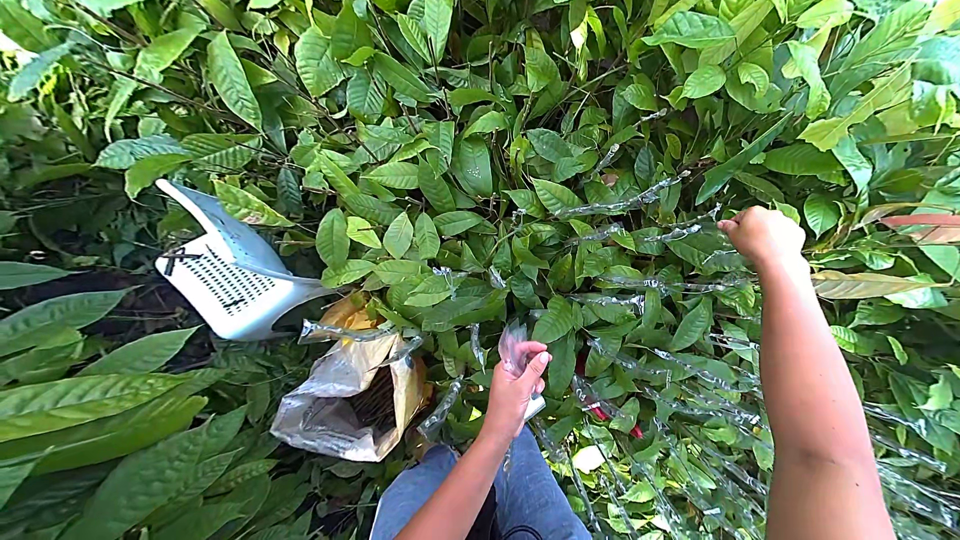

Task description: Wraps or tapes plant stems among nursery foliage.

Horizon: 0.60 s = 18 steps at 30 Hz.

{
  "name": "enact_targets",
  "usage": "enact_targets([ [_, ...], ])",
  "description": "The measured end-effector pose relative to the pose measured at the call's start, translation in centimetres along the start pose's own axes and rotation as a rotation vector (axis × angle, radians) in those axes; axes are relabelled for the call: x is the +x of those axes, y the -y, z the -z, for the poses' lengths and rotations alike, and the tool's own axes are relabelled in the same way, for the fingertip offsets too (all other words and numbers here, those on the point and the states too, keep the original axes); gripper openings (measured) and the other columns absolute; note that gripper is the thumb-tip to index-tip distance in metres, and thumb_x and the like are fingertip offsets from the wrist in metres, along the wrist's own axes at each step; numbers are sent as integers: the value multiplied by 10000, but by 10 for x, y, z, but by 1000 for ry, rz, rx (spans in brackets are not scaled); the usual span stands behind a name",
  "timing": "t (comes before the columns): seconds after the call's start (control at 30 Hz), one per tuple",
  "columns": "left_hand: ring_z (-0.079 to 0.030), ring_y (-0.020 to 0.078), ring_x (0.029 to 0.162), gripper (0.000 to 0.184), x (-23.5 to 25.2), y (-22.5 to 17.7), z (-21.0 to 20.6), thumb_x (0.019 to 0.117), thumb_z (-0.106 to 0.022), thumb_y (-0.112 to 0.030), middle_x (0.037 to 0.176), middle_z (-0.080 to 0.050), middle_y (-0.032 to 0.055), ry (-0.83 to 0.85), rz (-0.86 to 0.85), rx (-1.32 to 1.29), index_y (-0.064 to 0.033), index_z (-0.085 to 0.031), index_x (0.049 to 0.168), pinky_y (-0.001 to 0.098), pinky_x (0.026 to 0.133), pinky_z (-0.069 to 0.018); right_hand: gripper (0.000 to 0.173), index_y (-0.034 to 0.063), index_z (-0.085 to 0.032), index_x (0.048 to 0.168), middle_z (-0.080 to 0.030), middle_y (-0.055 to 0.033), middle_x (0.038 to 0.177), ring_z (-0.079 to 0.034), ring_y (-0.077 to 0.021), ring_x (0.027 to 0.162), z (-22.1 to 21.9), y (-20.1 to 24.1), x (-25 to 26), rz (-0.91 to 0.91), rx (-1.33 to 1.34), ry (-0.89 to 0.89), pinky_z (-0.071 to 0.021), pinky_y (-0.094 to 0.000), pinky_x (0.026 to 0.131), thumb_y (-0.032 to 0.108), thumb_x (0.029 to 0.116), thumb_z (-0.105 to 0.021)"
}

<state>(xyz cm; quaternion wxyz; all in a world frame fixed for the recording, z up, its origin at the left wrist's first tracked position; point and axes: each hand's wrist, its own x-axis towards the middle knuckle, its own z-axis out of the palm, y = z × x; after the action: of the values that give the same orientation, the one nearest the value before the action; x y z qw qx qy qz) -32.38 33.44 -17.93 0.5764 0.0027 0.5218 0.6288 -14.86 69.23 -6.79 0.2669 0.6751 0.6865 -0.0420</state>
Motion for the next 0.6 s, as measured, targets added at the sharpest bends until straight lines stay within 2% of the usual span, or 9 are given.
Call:
enact_targets([
  [0.17,-506,-4,542,134,1,0,-5,972,-548,36,867,-682,-1,20,6,0,-4,-621,1077,139,514,-444,522,-46,-703,1110,-652,-356,1181,-600,-564,1160,-11,14,25,44,12,115,-436,-763,893,446,1058,-536],
  [0.27,-508,-19,550,136,0,0,-8,985,-541,0,887,-692,-18,69,-1,-7,-20,-623,1091,131,525,-445,495,-60,-697,1150,-638,-356,1233,-591,-553,1197,-32,37,32,54,-24,172,-428,-773,919,408,1038,-583],
  [0.33,-514,-22,561,139,0,0,-9,983,-546,-6,888,-687,-25,93,3,3,-22,-622,1098,130,529,-449,435,-63,-677,1188,-626,-342,1280,-584,-545,1220,-45,56,29,36,-100,193,-435,-761,922,335,1035,-585],
  [0.4,-509,-23,565,142,1,0,-9,972,-565,-12,886,-679,-31,109,13,38,-22,-619,1104,132,535,-448,319,-68,-671,1194,-635,-314,1286,-590,-517,1228,-63,69,26,53,-203,188,-441,-735,941,178,1014,-576],
  [0.5,-500,-25,569,150,3,4,-6,978,-569,-30,894,-676,-33,134,13,67,-16,-616,1120,133,535,-435,261,-115,-670,1176,-611,-303,1327,-530,-475,1300,-97,73,38,150,-270,71,-365,-652,1059,-7,981,-534],
  [0.53,-501,-31,572,149,4,6,-5,992,-556,-50,900,-681,-43,144,8,65,-24,-618,1124,130,539,-435,265,-130,-662,1179,-581,-314,1359,-523,-486,1298,-105,74,41,168,-268,50,-394,-641,1036,-35,975,-523],
  [0.6,-500,-47,579,172,6,12,-4,1040,-501,-117,935,-691,-60,177,-12,57,-45,-619,1143,127,556,-442,267,-127,-652,1185,-561,-321,1375,-583,-512,1216,-116,81,43,171,-255,56,-503,-650,905,-42,980,-505],
])
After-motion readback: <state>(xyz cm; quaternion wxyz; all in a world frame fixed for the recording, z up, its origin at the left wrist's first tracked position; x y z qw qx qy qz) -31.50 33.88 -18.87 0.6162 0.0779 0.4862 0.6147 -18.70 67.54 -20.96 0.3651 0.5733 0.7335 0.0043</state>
